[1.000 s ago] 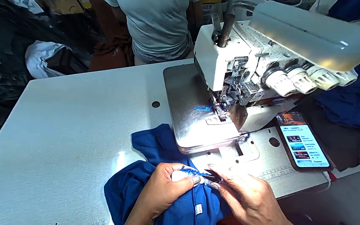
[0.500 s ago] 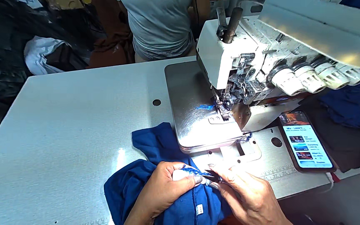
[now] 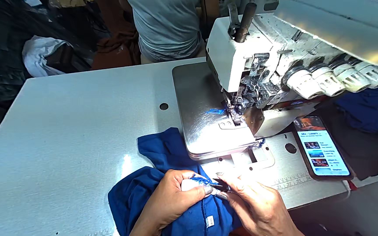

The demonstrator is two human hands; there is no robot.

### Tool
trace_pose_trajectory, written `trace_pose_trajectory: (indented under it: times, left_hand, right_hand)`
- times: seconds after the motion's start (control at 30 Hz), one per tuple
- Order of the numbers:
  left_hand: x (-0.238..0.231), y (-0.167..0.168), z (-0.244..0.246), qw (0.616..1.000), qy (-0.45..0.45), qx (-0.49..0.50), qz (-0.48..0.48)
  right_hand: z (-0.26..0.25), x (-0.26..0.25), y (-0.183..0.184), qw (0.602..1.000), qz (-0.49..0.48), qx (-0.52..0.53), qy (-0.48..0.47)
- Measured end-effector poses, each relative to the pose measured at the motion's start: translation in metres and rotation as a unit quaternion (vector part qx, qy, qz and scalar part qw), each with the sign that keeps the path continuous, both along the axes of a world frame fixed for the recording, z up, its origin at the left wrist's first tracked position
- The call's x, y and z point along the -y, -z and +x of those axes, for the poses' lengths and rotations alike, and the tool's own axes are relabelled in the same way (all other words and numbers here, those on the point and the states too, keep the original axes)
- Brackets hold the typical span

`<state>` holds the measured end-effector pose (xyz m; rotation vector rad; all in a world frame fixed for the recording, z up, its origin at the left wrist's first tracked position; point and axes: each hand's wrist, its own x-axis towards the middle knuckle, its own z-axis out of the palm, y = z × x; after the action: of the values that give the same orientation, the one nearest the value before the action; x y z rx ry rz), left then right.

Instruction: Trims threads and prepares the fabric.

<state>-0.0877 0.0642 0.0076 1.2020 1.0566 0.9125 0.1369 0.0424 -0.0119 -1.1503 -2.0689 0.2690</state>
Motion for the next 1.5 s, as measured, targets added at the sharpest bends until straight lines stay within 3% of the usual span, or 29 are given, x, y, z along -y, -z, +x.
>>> trace_pose_trajectory:
  times: [0.17, 0.33, 0.53, 1.5]
  left_hand:
    - [0.000, 0.000, 0.000, 1.000, 0.004, 0.002, -0.003]
    - [0.001, -0.001, 0.000, 1.000, -0.009, 0.011, -0.017]
    - [0.001, -0.002, 0.001, 0.999, -0.022, 0.005, -0.025]
    - [0.001, 0.000, 0.000, 1.000, -0.009, 0.010, -0.011]
  right_hand:
    - [-0.007, -0.001, 0.000, 1.000, 0.013, 0.004, -0.004]
    - [0.000, 0.000, 0.003, 0.998, -0.010, -0.059, -0.017]
    - [0.005, 0.004, -0.005, 1.000, -0.001, 0.011, 0.015]
    - [-0.001, 0.000, 0.000, 1.000, 0.025, 0.010, 0.009]
